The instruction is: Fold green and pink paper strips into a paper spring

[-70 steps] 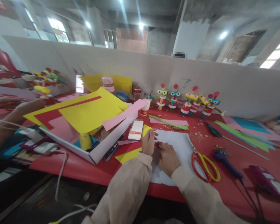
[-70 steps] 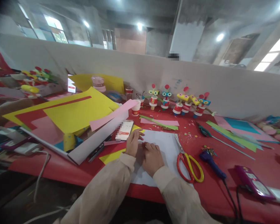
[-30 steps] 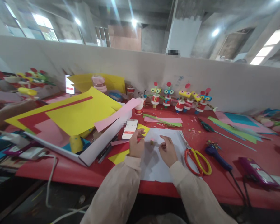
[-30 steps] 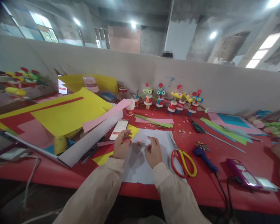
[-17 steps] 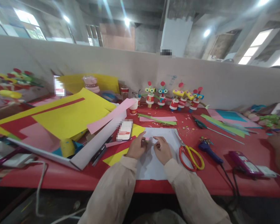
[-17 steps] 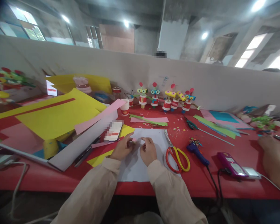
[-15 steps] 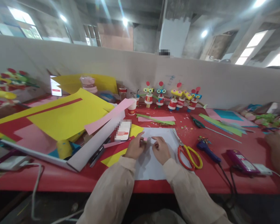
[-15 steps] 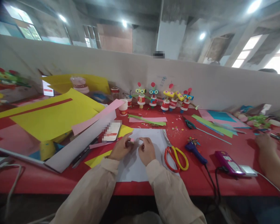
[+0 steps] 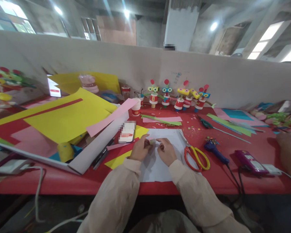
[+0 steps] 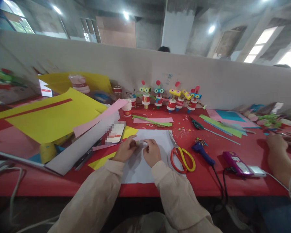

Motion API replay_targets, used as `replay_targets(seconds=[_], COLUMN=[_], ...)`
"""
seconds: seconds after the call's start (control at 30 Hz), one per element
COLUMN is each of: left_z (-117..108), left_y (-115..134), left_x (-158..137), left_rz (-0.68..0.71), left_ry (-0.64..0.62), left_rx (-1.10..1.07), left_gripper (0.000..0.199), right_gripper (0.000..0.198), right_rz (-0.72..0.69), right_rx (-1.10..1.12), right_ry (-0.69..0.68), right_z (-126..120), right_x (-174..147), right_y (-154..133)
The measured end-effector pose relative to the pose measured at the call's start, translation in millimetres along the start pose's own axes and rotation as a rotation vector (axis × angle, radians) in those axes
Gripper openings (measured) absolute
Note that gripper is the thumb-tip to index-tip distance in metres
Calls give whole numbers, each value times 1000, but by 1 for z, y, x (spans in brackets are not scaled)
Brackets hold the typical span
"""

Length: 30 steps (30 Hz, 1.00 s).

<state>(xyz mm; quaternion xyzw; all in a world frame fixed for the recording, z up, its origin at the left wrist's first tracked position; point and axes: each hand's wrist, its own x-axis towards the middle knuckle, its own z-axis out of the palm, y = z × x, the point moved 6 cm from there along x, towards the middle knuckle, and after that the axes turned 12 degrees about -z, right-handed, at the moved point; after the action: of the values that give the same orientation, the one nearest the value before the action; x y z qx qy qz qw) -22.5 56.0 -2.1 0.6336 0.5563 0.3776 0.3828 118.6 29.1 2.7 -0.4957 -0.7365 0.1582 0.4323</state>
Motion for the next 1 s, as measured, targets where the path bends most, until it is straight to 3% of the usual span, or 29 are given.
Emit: replay_targets(seconds=[0.2,0.4,0.53,0.6,0.73,0.87,1.0], left_z=[0,1,4,2,-3,2,6], left_y=[6,22,25,23,16,18,22], left_x=[-1,-8,-10,-6,8,27,46], left_rz=[21,102,114,82,-29,-72,-80], left_ry=[-26,-82,-149,-117,36,80,141], left_rx=[-169,-159,-219,-288,-377,-325,-287], left_gripper=[44,44,50,53,53,51,48], right_gripper=[49,62,66,66,44,30,28], right_rz=[-11,-55,-54,-40,-45,-48,-41], right_rx=[113,217,240,211,-45,-564,-685], right_ry=[52,46,69,120,116,-173,-256], right_z=[2,-1,-1,-4,-21,-38,-50], right_x=[-2,-1,-3,-5,3,44,91], right_y=[7,-3,-8,-5,3,16,35])
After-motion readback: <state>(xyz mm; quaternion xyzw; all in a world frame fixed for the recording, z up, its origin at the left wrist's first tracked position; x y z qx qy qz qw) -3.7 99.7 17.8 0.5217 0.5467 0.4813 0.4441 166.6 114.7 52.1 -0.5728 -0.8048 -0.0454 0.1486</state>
